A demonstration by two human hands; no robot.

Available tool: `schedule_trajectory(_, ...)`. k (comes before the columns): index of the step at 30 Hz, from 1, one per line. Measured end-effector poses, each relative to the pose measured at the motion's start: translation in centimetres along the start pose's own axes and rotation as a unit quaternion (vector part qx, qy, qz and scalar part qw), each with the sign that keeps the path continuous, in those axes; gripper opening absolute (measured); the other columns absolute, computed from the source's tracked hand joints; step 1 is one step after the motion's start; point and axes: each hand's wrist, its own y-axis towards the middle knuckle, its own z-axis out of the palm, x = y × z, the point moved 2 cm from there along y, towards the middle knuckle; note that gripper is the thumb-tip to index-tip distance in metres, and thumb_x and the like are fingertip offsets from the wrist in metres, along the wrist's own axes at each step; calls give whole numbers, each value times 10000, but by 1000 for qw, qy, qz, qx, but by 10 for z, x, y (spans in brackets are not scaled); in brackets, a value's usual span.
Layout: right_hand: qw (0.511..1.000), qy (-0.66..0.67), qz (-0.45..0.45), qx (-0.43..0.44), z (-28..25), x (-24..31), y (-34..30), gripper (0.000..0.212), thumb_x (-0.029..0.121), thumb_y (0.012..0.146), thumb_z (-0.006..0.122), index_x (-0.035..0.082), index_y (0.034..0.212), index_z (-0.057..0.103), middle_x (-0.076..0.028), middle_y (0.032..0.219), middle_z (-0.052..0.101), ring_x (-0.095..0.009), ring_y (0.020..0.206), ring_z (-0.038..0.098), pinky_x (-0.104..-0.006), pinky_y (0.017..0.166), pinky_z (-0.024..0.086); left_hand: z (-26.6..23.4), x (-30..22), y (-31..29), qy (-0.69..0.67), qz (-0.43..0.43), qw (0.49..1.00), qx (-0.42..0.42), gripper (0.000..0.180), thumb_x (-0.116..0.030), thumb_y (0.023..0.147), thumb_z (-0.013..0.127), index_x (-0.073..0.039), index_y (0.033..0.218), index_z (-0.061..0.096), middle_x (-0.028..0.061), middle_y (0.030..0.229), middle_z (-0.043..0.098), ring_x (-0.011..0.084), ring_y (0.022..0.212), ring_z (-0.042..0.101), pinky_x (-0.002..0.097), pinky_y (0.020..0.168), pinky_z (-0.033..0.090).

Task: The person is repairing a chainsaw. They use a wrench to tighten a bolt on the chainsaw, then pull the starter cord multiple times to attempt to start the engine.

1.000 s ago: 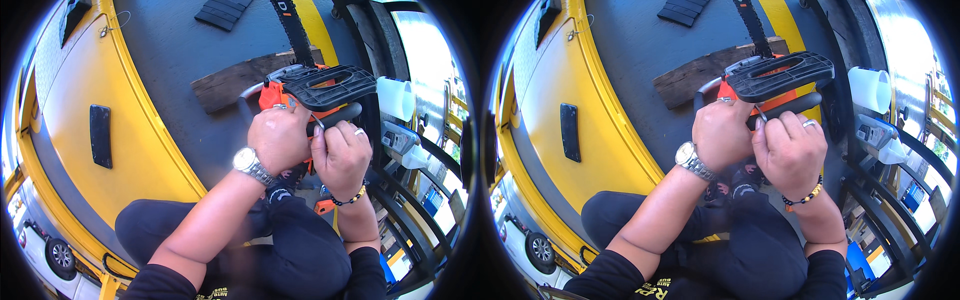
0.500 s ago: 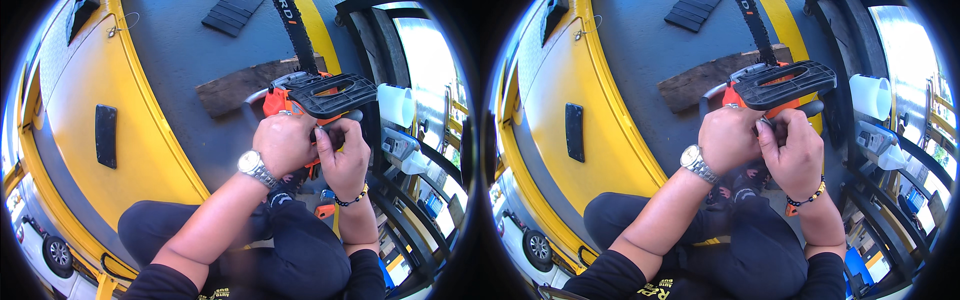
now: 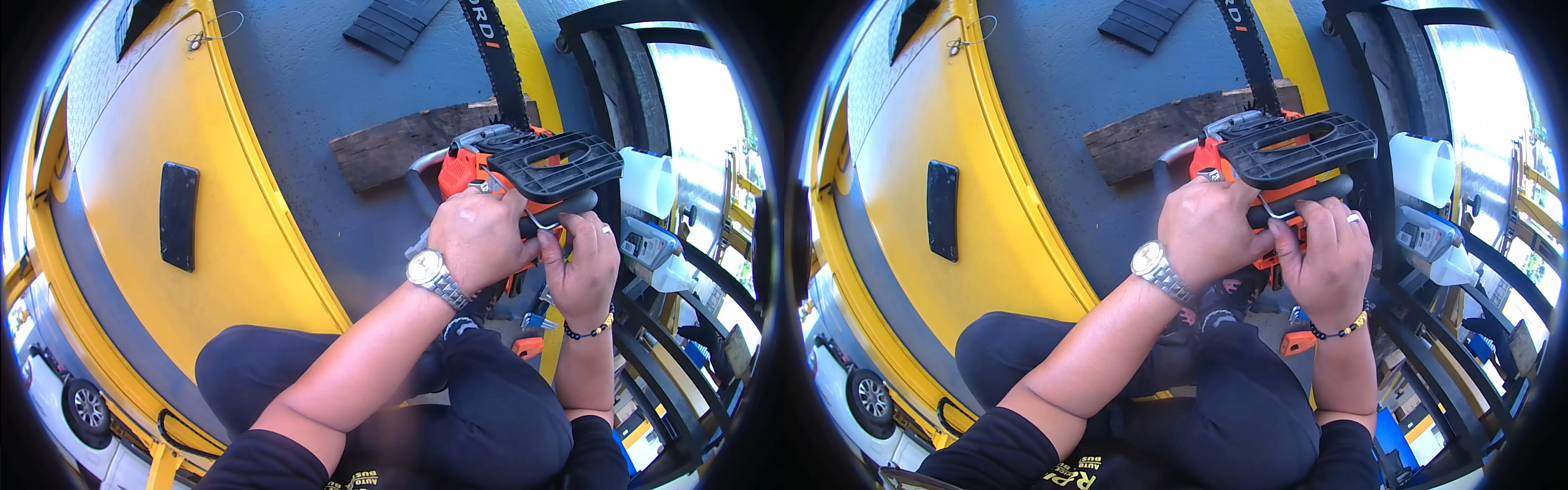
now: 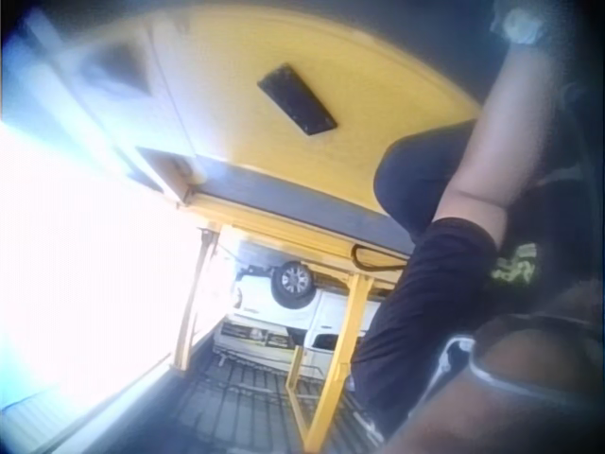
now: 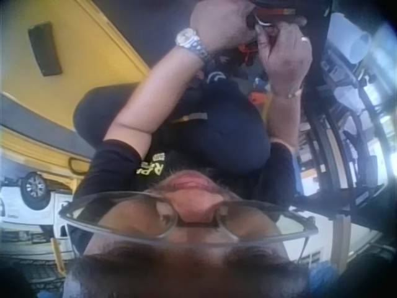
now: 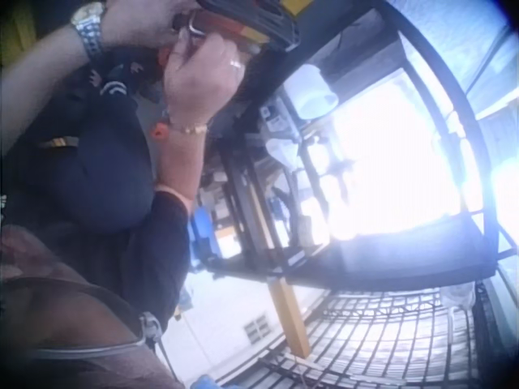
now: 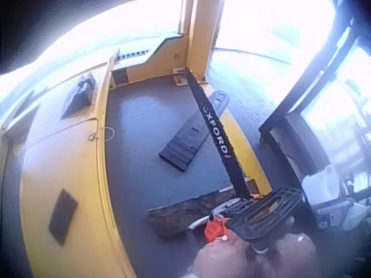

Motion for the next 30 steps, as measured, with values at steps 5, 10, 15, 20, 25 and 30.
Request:
schedule_trajectory(5, 998, -61, 18, 22, 3, 20, 2, 212, 170, 911, 757, 44, 857, 595, -107, 763, 621, -309, 626, 584, -407, 596, 425, 5, 2, 0, -3, 4, 1000, -10, 312, -314, 761, 788, -45, 903, 718, 140, 714, 714, 311, 709, 729, 419, 664, 600)
schedule_trajectory(10, 996, -70, 47, 37, 10, 26, 1, 252, 196, 930, 740, 77, 811, 552, -97, 701, 589, -316, 588, 572, -414, 586, 429, 10, 7, 0, 9, 0, 1000, -17, 325, -240, 727, 796, -109, 1013, 713, 101, 733, 720, 291, 682, 722, 397, 619, 587)
schedule_trajectory(15, 995, 6, 82, -49, 19, 13, -4, 236, 167, 951, 721, 64, 826, 550, -100, 756, 598, -327, 638, 584, -435, 594, 435, 13, 5, -5, 5, 71, 991, -112, 350, -253, 729, 816, -115, 1030, 704, 71, 704, 690, 285, 637, 690, 395, 585, 559)
schedule_trajectory(20, 993, -29, 95, -67, 22, 16, -8, 243, 167, 954, 714, 60, 832, 533, -104, 827, 604, -329, 675, 589, -450, 615, 438, 11, 1, -9, 10, 87, 987, -134, 273, -281, 782, 795, -96, 951, 686, 62, 776, 716, 291, 662, 698, 403, 634, 575)
schedule_trajectory(25, 991, -66, 90, -66, 31, 26, -7, 243, 218, 966, 674, 72, 812, 556, -129, 747, 634, -375, 629, 619, -479, 604, 491, 9, 10, -10, 13, 92, 984, -154, 228, -250, 828, 770, -122, 1011, 721, 61, 759, 734, 280, 661, 715, 406, 612, 576)
schedule_trajectory(30, 981, -9, 187, -56, 30, 32, -3, 272, 260, 990, 629, 41, 833, 592, -200, 767, 695, -437, 718, 692, -545, 645, 552, 10, 12, -11, 14, 110, 981, -157, 228, -260, 854, 737, -108, 1025, 737, 101, 824, 749, 294, 727, 730, 427, 653, 589)
